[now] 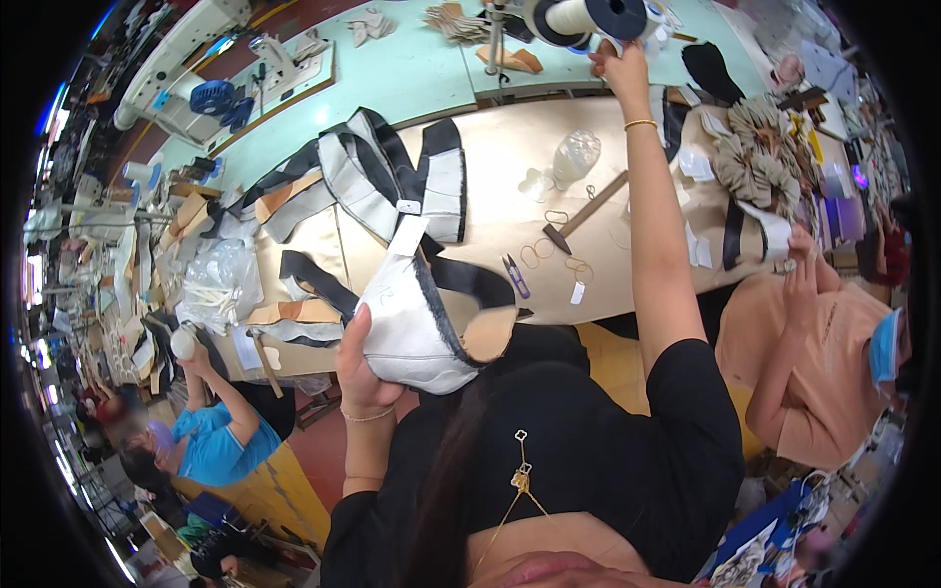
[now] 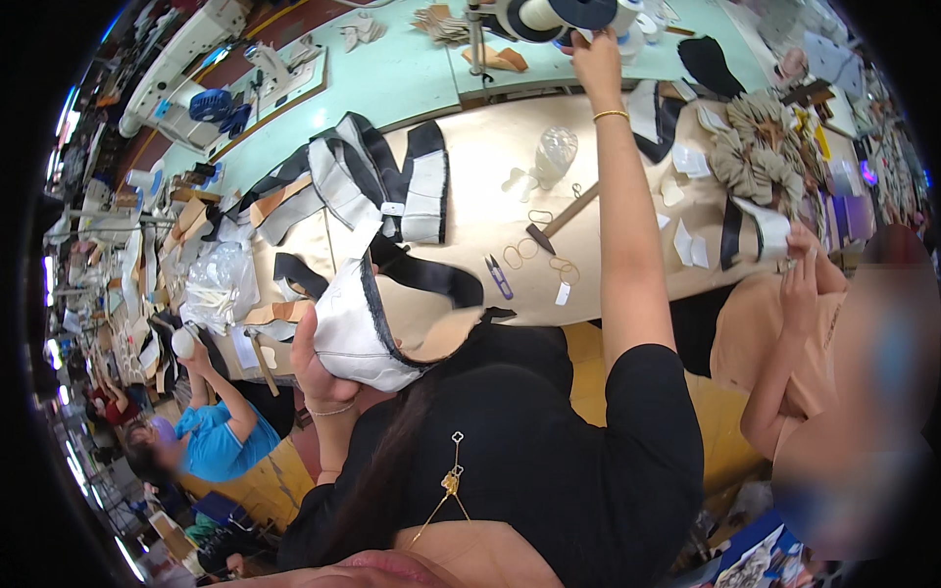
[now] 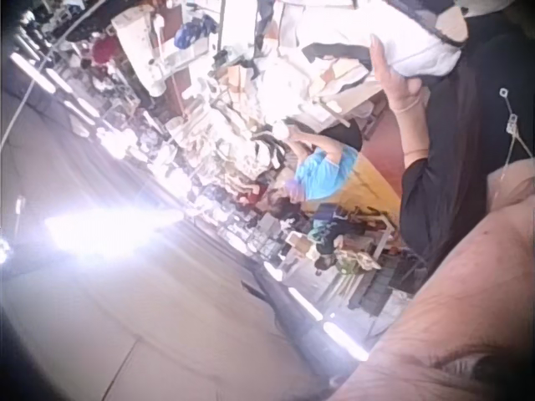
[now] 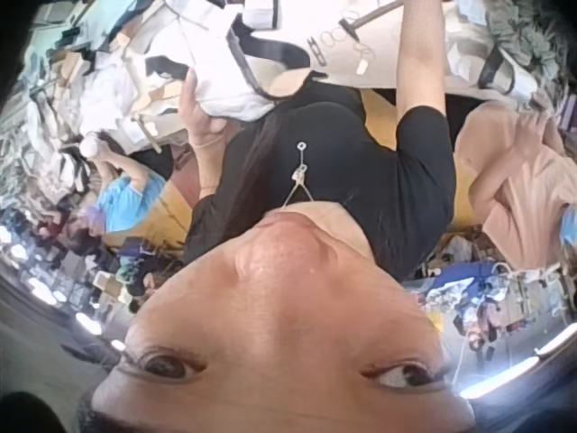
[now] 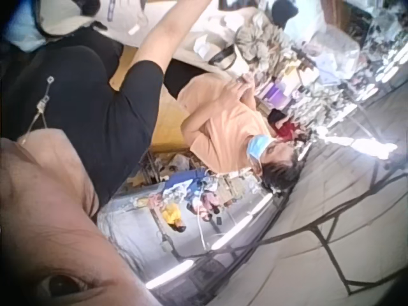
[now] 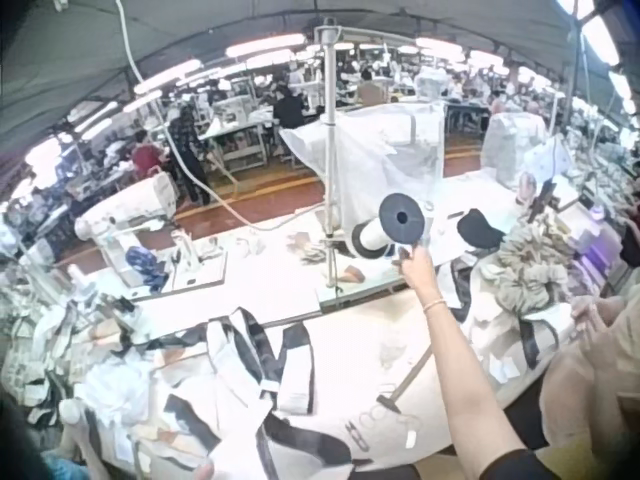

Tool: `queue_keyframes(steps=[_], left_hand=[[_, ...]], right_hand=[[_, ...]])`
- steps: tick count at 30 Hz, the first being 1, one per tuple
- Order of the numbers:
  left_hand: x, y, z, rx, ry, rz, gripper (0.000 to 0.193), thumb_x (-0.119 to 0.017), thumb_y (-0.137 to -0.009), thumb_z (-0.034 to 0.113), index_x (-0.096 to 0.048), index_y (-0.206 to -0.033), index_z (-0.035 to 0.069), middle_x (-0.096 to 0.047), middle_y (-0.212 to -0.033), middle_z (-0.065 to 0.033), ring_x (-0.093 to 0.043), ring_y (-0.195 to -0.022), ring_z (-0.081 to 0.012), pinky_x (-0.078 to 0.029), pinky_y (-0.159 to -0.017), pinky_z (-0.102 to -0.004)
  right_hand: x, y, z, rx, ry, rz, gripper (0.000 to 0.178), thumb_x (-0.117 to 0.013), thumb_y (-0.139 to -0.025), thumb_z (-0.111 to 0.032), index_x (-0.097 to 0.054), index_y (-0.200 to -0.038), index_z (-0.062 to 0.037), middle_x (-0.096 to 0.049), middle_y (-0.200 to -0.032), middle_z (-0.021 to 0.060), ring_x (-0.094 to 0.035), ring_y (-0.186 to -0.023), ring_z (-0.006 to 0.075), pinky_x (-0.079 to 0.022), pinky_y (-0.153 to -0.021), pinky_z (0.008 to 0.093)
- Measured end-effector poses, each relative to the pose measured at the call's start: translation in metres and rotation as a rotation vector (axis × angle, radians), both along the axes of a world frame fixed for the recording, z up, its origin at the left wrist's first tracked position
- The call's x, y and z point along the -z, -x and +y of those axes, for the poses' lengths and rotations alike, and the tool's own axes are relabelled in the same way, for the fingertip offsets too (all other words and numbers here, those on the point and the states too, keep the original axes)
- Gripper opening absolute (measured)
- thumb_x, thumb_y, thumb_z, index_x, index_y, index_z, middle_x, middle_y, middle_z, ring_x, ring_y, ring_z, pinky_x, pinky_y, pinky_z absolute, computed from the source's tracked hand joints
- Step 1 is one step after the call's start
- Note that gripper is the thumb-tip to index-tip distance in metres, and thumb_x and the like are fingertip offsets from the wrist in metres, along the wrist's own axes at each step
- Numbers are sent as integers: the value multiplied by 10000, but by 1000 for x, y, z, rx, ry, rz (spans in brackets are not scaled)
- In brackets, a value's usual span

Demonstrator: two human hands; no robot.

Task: The person applies a liquid from a plastic bottle onto the edges of white and black fabric pieces on a worktable. The person repeatedly squeezes the bottle to dispense the liquid along seams, then sets the bottle down and adjusts the fabric pieces by hand.

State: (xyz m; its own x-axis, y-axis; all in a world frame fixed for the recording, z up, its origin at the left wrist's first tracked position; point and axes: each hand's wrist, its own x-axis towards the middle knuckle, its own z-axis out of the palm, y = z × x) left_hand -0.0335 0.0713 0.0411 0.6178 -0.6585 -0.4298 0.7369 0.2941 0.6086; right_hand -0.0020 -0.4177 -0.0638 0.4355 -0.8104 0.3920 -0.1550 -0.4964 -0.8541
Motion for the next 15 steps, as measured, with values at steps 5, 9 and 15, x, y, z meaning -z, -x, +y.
queue_keyframes(steps=[5, 9, 15], left_hand=[[-4, 0, 9, 32, 195, -181, 764, -487, -854, 465, -221, -1378, -24, -396, -1309, -270, -460, -1163, -398, -362, -991, -493], [-1, -12, -8, -37, 477, -105, 766, -445, -856, 507, -227, -1379, -9, -396, -1300, -290, -409, -1204, -416, -324, -1009, -532], [0, -31, -21, -154, 416, 33, 696, -379, -893, 484, -284, -1367, -16, -391, -1340, -239, -398, -1237, -352, -279, -1046, -482]], right_hand=[[3, -4, -13, 24, 136, 230, 332, -662, -798, -341, -664, -865, -16, -677, -789, 108, -651, -673, 201, -473, -637, 292], [-16, 9, 13, 55, 178, 297, 281, -677, -762, -303, -667, -797, -25, -647, -629, 95, -611, -562, 241, -458, -590, 339], [-54, 43, 121, -250, 623, 307, 103, -685, -708, -144, -628, -693, -59, -602, -894, 67, -499, -919, 265, -390, -775, 383]])
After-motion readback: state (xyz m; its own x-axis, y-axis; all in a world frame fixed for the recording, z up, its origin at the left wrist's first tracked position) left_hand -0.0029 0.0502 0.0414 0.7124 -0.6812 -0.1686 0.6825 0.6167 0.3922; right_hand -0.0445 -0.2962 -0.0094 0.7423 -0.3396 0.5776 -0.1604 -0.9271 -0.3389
